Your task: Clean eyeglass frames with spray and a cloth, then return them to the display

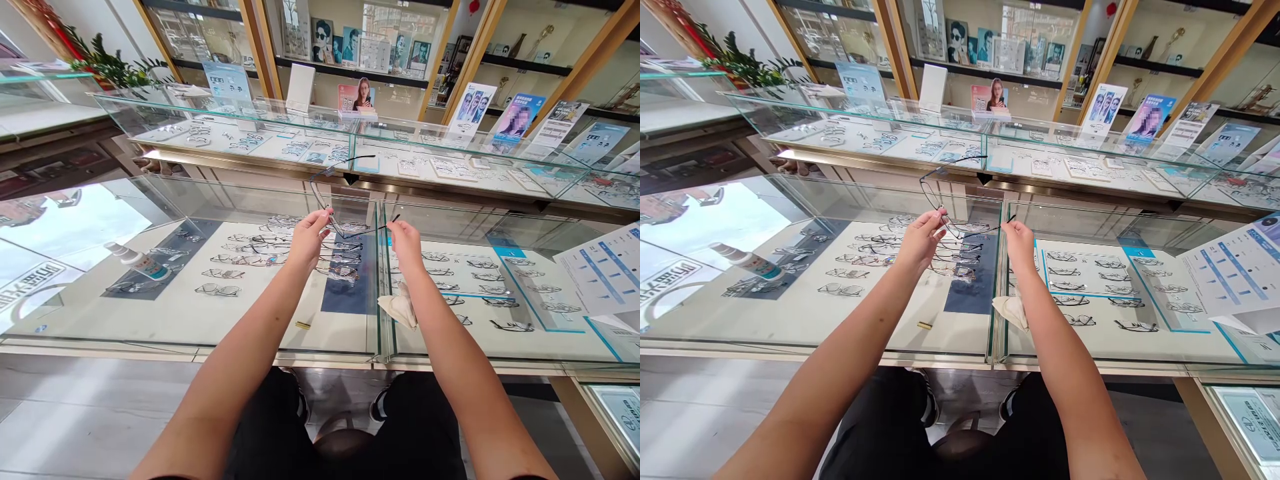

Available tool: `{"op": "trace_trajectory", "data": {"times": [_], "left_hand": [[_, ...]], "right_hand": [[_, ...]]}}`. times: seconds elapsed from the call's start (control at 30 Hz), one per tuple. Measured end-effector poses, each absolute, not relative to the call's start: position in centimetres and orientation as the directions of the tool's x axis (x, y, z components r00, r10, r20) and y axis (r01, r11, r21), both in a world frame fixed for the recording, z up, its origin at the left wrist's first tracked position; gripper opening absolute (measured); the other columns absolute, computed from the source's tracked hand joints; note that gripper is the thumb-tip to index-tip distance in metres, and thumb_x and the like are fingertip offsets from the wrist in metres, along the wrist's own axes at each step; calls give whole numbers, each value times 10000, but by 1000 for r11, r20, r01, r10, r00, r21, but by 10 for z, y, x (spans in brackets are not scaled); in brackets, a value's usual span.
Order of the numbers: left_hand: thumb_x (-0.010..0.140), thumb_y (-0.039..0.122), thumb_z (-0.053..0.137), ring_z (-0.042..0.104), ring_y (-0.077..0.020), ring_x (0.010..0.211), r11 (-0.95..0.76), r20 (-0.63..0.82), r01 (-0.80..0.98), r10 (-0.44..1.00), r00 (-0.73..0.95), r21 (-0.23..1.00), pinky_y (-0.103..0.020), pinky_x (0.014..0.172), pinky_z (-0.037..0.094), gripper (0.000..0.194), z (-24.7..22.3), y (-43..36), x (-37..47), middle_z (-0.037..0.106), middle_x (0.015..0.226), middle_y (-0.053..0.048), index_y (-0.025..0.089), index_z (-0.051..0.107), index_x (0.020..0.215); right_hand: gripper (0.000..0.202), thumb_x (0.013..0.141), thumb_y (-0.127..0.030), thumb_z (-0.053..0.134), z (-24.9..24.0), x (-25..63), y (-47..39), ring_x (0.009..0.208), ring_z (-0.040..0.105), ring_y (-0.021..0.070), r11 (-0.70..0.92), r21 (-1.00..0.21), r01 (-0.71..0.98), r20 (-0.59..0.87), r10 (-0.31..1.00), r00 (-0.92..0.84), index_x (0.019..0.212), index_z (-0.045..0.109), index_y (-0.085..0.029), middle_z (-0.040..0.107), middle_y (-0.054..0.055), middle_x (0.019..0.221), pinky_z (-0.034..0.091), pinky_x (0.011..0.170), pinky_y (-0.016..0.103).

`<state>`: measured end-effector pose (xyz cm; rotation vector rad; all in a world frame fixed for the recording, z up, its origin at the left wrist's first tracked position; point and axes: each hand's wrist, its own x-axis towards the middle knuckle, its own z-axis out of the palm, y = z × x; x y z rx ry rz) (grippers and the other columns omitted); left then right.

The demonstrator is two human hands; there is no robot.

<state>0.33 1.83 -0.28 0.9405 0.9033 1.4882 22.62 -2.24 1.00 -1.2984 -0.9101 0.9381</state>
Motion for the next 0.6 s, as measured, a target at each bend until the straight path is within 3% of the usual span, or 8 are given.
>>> {"op": "trace_trajectory", "data": {"times": [0.2,0.3,0.43,0.53,0.6], "left_hand": [[731,524,905,669,-180,1015,-168,142,-340,985,-101,925,-293,848,508,370,-4,19,4,764,1220,-74,229,815,936],[772,544,875,670,-213,1051,-255,235,-231,966,-111,939,-347,923,514,364,-4,16,5,775,1182,-84,227,824,943],[835,543,826,656,-269,1202,-380,375,-76,924,-74,922,-390,986,520,326,-2,8,9,747,1218,-95,237,848,945],[853,541,814,649,-284,1242,-400,400,-11,916,-1,916,-392,956,537,304,-3,2,15,718,1261,-100,258,860,954],[853,535,818,647,-290,1256,-403,403,-11,914,56,915,-401,962,542,290,-5,-1,19,702,1285,-102,271,864,962]], "right_hand": [[359,812,-512,785,12,225,-25,538,214,118,55,-998,-38,35,914,403,811,526,-263,317,-94,581,195,534,304],[371,864,-533,751,18,224,-30,536,202,124,195,-981,-1,174,877,448,858,483,-276,289,-102,590,221,542,304],[311,917,-538,706,20,217,-38,560,291,139,373,-917,142,399,854,333,888,554,-268,294,-85,622,330,579,310],[245,923,-463,714,15,206,-42,668,465,165,443,-849,289,496,856,146,1054,684,-258,512,-27,746,435,648,324],[340,910,-407,727,10,198,-44,862,597,209,474,-794,381,522,852,28,1220,711,-269,667,47,1006,500,727,351]]}}
